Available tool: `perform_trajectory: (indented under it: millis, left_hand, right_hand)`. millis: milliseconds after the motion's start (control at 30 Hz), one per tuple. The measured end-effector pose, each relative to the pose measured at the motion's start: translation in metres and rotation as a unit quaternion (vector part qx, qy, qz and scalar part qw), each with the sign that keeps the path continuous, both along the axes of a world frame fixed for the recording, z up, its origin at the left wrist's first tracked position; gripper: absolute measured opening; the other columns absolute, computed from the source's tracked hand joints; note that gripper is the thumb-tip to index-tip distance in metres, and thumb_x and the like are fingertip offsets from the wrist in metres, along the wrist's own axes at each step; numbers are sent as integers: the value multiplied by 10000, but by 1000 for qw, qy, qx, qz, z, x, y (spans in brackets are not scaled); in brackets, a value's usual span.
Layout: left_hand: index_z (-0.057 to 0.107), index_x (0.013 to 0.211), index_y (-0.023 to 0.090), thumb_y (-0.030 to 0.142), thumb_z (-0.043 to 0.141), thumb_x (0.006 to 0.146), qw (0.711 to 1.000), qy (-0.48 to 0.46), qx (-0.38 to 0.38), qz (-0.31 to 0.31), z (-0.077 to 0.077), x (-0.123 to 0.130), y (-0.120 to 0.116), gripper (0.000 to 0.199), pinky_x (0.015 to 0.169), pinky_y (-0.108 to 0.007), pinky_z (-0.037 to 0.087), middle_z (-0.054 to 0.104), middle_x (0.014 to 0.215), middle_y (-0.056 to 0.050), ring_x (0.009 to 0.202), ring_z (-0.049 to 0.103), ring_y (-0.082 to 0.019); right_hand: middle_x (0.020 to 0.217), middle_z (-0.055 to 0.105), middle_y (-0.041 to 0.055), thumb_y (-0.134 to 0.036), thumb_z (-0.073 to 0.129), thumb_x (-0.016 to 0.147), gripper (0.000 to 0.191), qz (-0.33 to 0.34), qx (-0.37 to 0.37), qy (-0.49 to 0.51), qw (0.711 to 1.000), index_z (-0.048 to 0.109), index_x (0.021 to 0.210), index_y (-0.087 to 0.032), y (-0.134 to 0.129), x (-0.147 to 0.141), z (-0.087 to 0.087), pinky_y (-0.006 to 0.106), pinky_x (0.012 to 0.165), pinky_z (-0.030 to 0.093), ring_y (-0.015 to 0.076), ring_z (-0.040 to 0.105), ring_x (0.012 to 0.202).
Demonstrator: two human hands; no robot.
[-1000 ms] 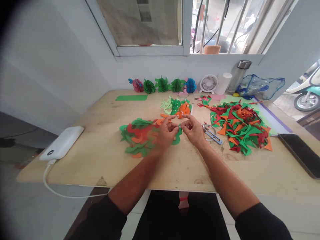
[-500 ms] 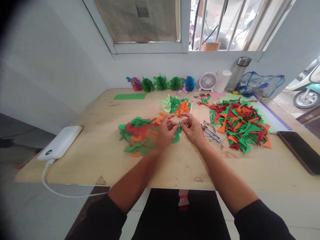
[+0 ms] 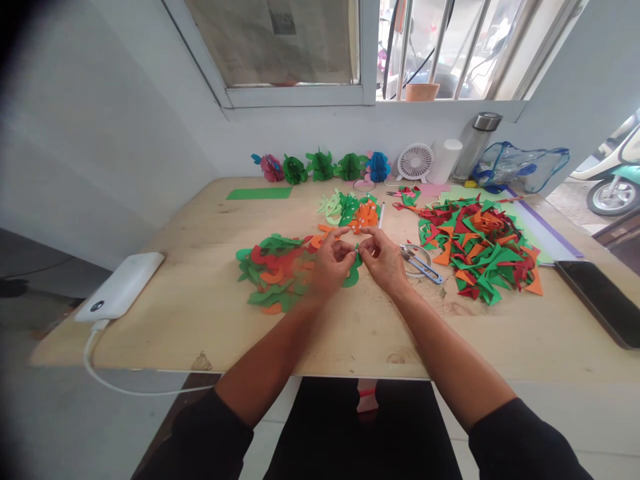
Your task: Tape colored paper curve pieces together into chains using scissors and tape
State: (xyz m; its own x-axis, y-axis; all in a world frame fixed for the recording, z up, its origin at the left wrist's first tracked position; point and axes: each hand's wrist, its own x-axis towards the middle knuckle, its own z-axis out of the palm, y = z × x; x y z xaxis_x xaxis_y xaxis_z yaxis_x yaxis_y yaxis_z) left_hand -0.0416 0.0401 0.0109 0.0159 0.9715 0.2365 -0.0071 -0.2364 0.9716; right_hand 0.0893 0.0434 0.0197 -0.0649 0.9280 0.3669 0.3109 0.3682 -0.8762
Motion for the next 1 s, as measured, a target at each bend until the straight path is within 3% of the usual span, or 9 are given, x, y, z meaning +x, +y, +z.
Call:
perform_trajectory:
  millis: [500, 767, 1000]
  left_hand:
    - [494, 1155, 181, 90, 566, 692, 1000, -20, -13, 3, 2, 0, -1, 477, 594, -184, 439, 600, 649, 44, 599, 572, -86]
    - [493, 1137, 186, 88, 565, 687, 1000, -23, -18, 4, 4, 1, -1, 466, 574, -180, 433, 590, 631, 56, 566, 557, -77]
    - [488, 1131, 185, 101, 593, 672, 997, -62, -38, -7, 6, 0, -2, 478, 499, -161, 405, 579, 628, 57, 535, 538, -73]
  right_hand:
    - [779, 664, 7, -181, 520, 773, 330, -26, 46, -58, 997, 559, 1099, -206, -5, -2, -1, 262, 596, 445, 134, 588, 641]
    - [780, 664, 11, -184, 505, 786, 318, -33, 53, -63, 996, 562, 1098, -204, -6, -3, 0, 262, 599, 452, 133, 591, 643]
    - [858, 656, 38, -212, 517, 776, 298, -77, 40, -31, 996, 565, 1069, -184, -3, -1, 1, 253, 540, 426, 107, 544, 569]
